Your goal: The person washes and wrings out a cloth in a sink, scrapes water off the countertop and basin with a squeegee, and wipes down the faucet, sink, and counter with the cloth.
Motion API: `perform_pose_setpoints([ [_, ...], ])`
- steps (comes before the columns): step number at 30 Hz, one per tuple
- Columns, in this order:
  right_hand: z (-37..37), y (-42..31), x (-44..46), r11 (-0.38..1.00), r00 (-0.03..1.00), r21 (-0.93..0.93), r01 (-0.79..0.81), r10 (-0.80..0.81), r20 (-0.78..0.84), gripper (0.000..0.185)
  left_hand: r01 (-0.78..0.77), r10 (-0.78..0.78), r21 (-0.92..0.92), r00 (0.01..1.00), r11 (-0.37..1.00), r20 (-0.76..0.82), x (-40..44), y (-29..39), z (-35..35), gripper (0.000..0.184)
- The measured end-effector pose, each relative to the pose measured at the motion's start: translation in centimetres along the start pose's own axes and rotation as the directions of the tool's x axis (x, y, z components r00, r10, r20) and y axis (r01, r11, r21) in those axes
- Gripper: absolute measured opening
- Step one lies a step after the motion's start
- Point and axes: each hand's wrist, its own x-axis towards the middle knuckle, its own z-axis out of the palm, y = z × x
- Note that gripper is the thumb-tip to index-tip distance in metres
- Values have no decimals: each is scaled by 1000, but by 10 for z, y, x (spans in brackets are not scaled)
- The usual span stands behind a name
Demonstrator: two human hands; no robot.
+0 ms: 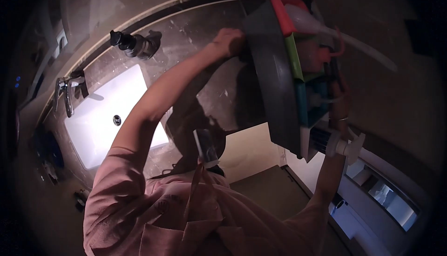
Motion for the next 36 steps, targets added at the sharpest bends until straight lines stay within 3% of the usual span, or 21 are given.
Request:
perform_pose_setpoints([
  [1,6,-1,-3,1000,1000,-6,-2,2,-27,47,-36,33,54,998,998,60,0,2,4,27],
  [4,14,-6,-2,999,998,-39,-31,29,-52,47,75,-62,-148,994,986,87,-26,1,5,25],
  [5,16,-8,-3,997,998,-52,-50,47,-49,47,72,-72,-152,997,986,1,-55,7,-8,13],
  [8,29,-13,-5,988,1000,153,15,-14,-9,48,193,-179,-181,980,964,91,-145,20,-32,28],
  [11,21,13,1,999,997,35,3,0,-83,48,255,-228,-172,960,952,161,-235,32,-51,33],
  [14,53,3,-9,979,994,-196,48,-67,-92,49,333,-300,-98,919,938,255,-317,38,-68,34],
  [17,75,15,-15,845,943,-453,284,-332,-28,49,381,-365,32,854,924,370,-384,20,-87,34],
  [18,78,13,-16,838,949,-486,249,-311,-50,49,389,-387,84,820,917,422,-404,4,-89,34],
  [20,80,8,-17,819,956,-544,179,-275,-99,49,452,-454,97,812,887,367,-445,-18,-91,32],
  [23,70,8,-24,864,958,-471,177,-261,-120,48,603,-595,88,735,793,327,-465,-14,-124,31],
  [27,47,6,-35,793,928,-493,357,-363,89,44,709,-683,-264,703,654,195,-469,-9,-142,41],
  [29,44,-6,-50,740,909,-550,388,-405,96,43,674,-711,-495,687,548,147,-465,-3,-145,42],
  [33,41,33,-71,721,937,-640,264,-349,-7,38,586,-728,-741,657,329,197,-460,13,-143,37],
  [35,6,50,-94,702,940,-698,143,-317,-126,36,546,-712,-804,660,238,238,-455,18,-139,31],
  [36,-11,45,-109,741,891,-662,111,-370,-264,34,492,-708,-852,665,178,237,-452,28,-140,29],
])
